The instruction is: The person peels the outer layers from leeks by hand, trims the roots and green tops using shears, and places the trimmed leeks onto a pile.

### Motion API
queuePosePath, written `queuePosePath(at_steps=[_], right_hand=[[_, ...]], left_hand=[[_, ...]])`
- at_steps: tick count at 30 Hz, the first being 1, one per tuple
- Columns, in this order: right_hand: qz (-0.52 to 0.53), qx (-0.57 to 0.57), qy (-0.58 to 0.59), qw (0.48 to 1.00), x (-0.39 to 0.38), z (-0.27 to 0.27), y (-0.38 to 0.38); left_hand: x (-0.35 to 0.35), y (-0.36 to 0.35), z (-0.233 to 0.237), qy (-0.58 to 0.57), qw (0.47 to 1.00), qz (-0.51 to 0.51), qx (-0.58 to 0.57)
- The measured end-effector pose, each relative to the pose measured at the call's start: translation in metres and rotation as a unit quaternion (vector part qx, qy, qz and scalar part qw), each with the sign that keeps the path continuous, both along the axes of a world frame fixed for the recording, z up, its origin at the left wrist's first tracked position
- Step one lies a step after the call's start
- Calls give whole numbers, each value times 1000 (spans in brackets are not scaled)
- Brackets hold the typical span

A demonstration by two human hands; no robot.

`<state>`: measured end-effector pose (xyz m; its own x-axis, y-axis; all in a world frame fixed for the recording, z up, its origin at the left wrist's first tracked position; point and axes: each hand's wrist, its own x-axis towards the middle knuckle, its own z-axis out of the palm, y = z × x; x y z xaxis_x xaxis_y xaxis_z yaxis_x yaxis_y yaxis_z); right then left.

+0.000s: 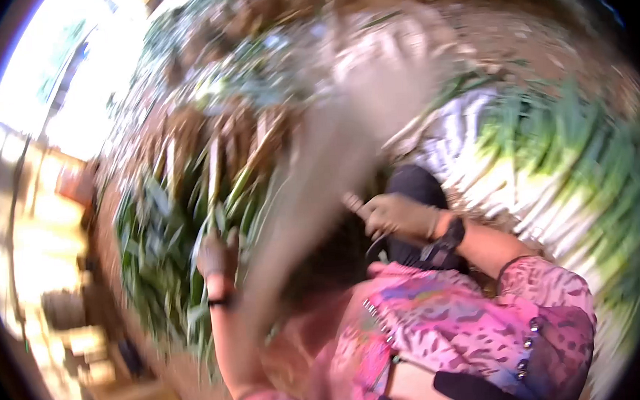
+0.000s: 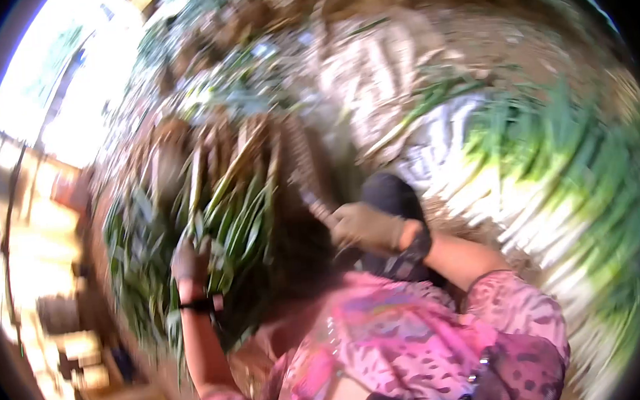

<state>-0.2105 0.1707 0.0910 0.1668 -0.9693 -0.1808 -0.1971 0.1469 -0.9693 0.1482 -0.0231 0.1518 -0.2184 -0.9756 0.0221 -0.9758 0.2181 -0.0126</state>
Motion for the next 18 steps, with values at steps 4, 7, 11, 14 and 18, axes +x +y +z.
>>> queuePosePath(at_steps=[4, 7, 11, 14, 18], right_hand=[[19, 2, -40, 999, 15, -2, 18], [-22, -157, 133, 978, 27, 6, 40], [38, -111, 316, 941, 1, 27, 88], [-2, -103, 420, 902, -21, 29, 128], [-111, -82, 530, 837, -33, 61, 149]], left_hand=[[-115, 38, -71, 521, 772, -153, 331], [-181, 61, -88, 595, 671, -188, 399], [-184, -1, -91, 747, 583, 37, 318], [-168, -42, -38, 826, 529, 115, 158], [-132, -33, 50, 381, 919, 96, -33]])
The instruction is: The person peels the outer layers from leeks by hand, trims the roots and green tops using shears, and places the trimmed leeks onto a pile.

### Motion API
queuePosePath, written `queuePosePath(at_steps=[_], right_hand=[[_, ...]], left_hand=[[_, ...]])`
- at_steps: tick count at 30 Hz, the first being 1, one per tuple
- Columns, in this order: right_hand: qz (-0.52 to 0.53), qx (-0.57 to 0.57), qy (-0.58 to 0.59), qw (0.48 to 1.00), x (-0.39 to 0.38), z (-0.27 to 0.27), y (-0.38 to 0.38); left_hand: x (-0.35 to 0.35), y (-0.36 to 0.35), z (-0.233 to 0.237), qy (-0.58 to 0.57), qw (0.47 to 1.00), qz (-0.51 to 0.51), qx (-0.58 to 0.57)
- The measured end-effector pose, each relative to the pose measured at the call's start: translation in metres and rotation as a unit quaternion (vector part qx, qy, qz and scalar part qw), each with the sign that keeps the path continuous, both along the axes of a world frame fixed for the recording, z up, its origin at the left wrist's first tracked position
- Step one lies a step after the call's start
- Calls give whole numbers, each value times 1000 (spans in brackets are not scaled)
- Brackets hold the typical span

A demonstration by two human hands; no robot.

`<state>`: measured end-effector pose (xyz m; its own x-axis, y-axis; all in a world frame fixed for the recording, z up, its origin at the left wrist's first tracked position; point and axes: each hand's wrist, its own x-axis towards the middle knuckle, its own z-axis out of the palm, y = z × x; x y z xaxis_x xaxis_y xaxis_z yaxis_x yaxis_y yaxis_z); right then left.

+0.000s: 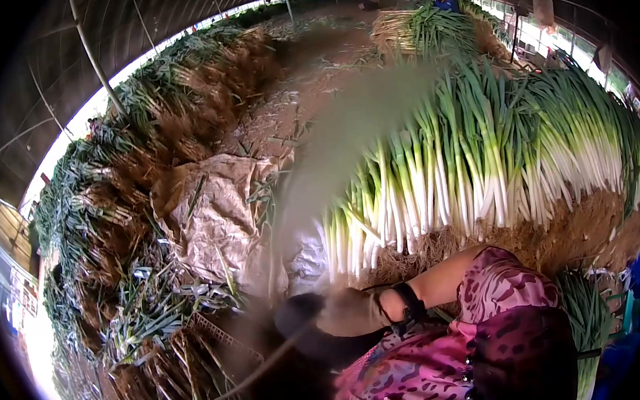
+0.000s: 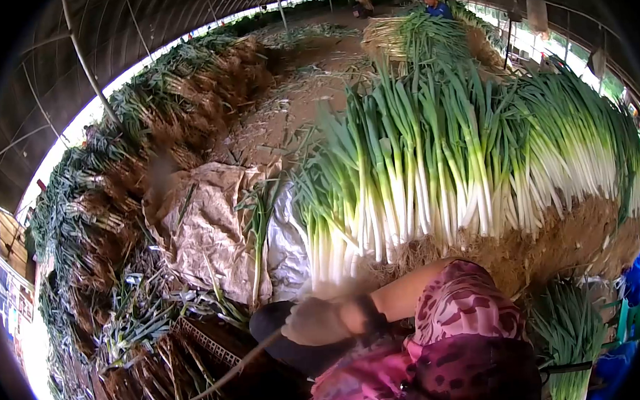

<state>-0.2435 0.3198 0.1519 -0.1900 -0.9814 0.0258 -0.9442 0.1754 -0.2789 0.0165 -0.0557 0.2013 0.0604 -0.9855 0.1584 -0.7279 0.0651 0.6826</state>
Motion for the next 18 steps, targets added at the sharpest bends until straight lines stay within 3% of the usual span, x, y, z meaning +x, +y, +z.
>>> queuePosePath(at_steps=[2, 3, 5, 8, 9, 12, 14, 15, 18], right_hand=[[-17, 8, -101, 995, 6, 33, 3], [38, -63, -230, 970, 20, 18, 6], [240, 25, -471, 848, 34, 40, -5], [328, 3, -580, 746, 29, 61, -38], [324, 42, -656, 680, 31, 84, -44], [428, -4, -627, 651, 40, 149, -51], [475, 37, -380, 793, 51, 163, -59], [483, 55, -243, 839, 56, 168, -59], [418, 327, -158, 833, 44, 206, -13]], left_hand=[[9, -13, -10, -29, 998, 33, -50], [10, -19, -15, -33, 997, 38, -61], [11, -31, -25, -36, 996, 37, -70], [10, -45, -36, -37, 996, 21, -72], [9, -47, -39, -36, 997, 16, -73], [4, -51, -46, -32, 997, -1, -76], [0, -53, -44, -31, 996, -12, -79], [2, -53, -43, -26, 996, -20, -83], [1, -59, -35, -19, 995, -35, -91]])
